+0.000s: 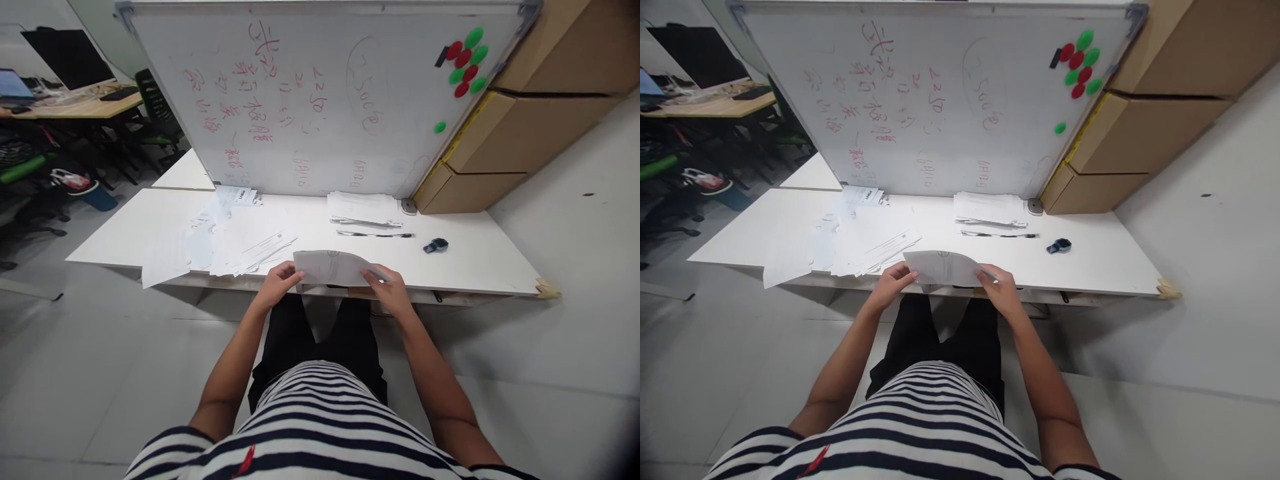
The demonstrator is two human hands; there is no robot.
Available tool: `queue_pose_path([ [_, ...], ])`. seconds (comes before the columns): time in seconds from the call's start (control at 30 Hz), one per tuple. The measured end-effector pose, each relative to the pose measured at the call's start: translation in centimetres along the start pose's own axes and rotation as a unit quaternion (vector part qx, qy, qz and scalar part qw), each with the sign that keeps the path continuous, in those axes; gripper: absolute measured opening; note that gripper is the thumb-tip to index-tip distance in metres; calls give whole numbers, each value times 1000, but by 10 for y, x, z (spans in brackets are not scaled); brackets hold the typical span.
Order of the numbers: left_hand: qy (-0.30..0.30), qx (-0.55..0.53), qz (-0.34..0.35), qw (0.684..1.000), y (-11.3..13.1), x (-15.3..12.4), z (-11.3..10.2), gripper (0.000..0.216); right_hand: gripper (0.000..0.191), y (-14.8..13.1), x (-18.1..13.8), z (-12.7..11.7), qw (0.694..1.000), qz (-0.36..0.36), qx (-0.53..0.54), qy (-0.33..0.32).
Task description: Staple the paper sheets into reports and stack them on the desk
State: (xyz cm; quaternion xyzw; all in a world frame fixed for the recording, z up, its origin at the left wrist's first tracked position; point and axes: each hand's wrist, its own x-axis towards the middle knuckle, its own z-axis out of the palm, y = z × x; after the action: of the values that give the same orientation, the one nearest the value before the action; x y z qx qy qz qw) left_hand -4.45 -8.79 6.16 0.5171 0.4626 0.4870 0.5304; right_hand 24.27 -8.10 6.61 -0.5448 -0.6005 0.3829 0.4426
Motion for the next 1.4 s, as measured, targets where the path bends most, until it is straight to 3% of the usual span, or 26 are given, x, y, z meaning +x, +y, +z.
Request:
queue_pose_path([
  [0.17, 9, 92, 8, 996, 6, 16, -6, 34, 36, -3, 19, 19, 998, -61, -16, -18],
  [0.33, -32, 168, -10, 985, -15, 29, -5, 34, 42, 17, 31, 46, 999, 16, 3, -31],
  [0.5, 55, 136, 18, 989, -26, 34, 2, 43, 43, 19, 35, 53, 999, 34, 34, 11],
  [0.73, 92, 113, 18, 989, -43, 32, 19, 42, 41, 41, 29, 63, 998, 58, 15, -6],
  [0.83, 109, 109, 15, 988, -50, 25, 24, 39, 42, 50, 23, 61, 1000, 21, 8, 5],
  [1.03, 121, 117, -19, 986, -51, 17, 33, 37, 40, 52, 4, 46, 999, -29, -25, -39],
  [1.1, 85, 118, -2, 989, -45, 15, 35, 38, 38, 54, -7, 36, 999, -10, -39, -19],
  [1.2, 31, 138, 60, 988, -32, 20, 35, 38, 39, 60, -28, 18, 995, 84, -25, 47],
  [1.3, 23, 283, 116, 952, -28, 39, 30, 38, 39, 70, -48, 1, 978, 185, 26, 95],
  [1.4, 6, 473, 150, 868, -37, 65, 24, 49, 38, 80, -61, -13, 967, 227, 66, 94],
])
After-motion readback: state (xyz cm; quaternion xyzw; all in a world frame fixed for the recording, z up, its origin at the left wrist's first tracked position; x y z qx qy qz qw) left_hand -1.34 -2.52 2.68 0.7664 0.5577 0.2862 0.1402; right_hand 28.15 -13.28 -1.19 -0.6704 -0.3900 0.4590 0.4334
